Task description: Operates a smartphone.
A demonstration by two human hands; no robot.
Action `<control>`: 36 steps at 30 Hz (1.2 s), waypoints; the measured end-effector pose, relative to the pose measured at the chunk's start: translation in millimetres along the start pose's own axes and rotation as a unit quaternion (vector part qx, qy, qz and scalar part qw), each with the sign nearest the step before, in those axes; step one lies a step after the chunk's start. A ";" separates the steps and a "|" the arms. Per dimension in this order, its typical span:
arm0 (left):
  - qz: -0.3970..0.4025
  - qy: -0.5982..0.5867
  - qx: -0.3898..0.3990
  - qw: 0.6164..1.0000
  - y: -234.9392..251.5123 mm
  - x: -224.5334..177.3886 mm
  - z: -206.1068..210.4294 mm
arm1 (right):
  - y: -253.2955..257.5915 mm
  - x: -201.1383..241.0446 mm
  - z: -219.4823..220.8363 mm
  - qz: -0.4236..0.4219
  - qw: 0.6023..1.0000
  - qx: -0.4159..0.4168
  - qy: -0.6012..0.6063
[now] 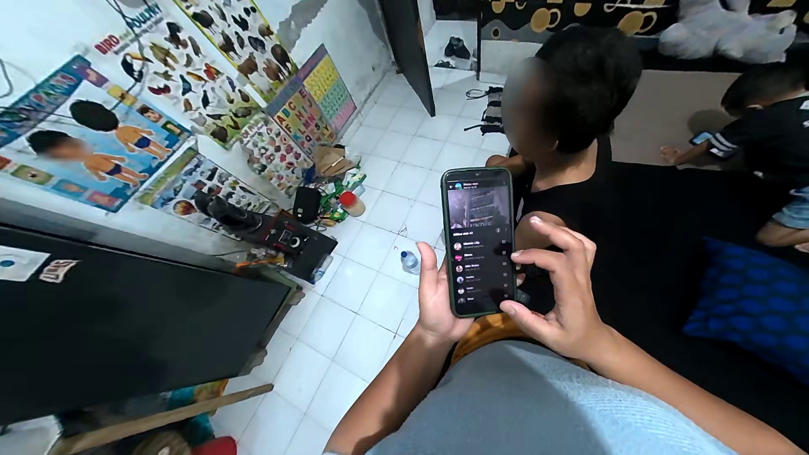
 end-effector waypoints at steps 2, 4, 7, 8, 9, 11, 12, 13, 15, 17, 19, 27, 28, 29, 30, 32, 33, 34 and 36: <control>-0.001 0.000 0.000 1.000 0.1 -0.2 -0.3 | -1.3 -1.3 1.2 0.004 1.000 -0.003 0.004; -0.003 -0.003 -0.001 1.000 -0.2 -0.2 -0.7 | -2.3 -1.9 1.8 0.006 1.000 -0.002 0.007; -0.007 -0.009 0.005 1.000 0.3 -0.2 -0.4 | -3.5 -2.2 1.9 0.003 1.000 -0.002 0.010; -0.008 -0.010 0.007 1.000 0.4 -0.3 -0.4 | -3.8 -2.0 1.8 0.000 1.000 -0.002 0.009; -0.007 -0.011 0.005 1.000 0.4 -0.4 -0.3 | -4.0 -1.5 1.8 -0.003 1.000 -0.001 0.008; -0.003 -0.010 0.001 1.000 0.5 -0.5 -0.2 | -4.4 -0.9 2.6 -0.006 1.000 -0.001 0.009; -0.002 -0.010 -0.001 1.000 0.6 -0.4 -0.3 | -4.6 -0.9 3.3 -0.007 1.000 -0.001 0.010; -0.001 -0.010 -0.005 1.000 0.7 -0.2 -0.4 | -4.6 -1.1 4.1 -0.006 1.000 -0.001 0.010; 0.000 -0.012 -0.008 1.000 1.1 -0.1 -0.7 | -4.6 -1.9 5.4 -0.002 1.000 -0.001 0.009; -0.003 -0.017 -0.007 1.000 1.2 -0.2 -1.1 | -4.4 -2.5 5.2 -0.001 1.000 -0.001 0.008; -0.003 -0.020 -0.006 1.000 1.4 -0.2 -1.1 | -4.1 -2.9 5.2 0.002 1.000 -0.003 0.003; -0.004 -0.007 -0.014 1.000 2.8 -1.0 -2.6 | -2.9 -4.6 4.2 0.004 1.000 -0.008 -0.002; -0.004 -0.007 -0.017 1.000 3.0 -0.8 -2.7 | -2.8 -4.7 4.1 0.003 1.000 -0.009 -0.001; -0.004 -0.007 -0.017 1.000 3.2 -0.6 -2.7 | -2.8 -4.8 4.0 0.003 1.000 -0.009 -0.001; -0.005 -0.009 -0.013 1.000 3.4 -0.5 -2.8 | -2.9 -4.8 3.8 0.004 1.000 -0.010 -0.001; -0.009 -0.009 -0.001 1.000 3.9 -0.4 -2.4 | -2.9 -4.9 3.2 0.006 1.000 -0.008 0.002; -0.009 -0.009 -0.001 1.000 4.1 -0.5 -2.0 | -2.9 -5.0 3.2 0.006 1.000 -0.008 0.004; -0.010 -0.011 -0.001 1.000 4.3 -0.6 -1.7 | -2.7 -5.2 3.3 0.006 1.000 -0.009 0.006; -0.010 -0.012 -0.003 1.000 4.3 -0.6 -1.8 | -2.7 -5.6 3.3 0.006 1.000 -0.012 0.008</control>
Point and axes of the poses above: each hand's wrist, its own y-axis towards the middle knuckle, its own z-axis out of the palm, x = y × z, the point moved 4 cm from there along y, towards the middle knuckle, and after that the axes turned 9 degrees about -y, right-handed, at the moved point
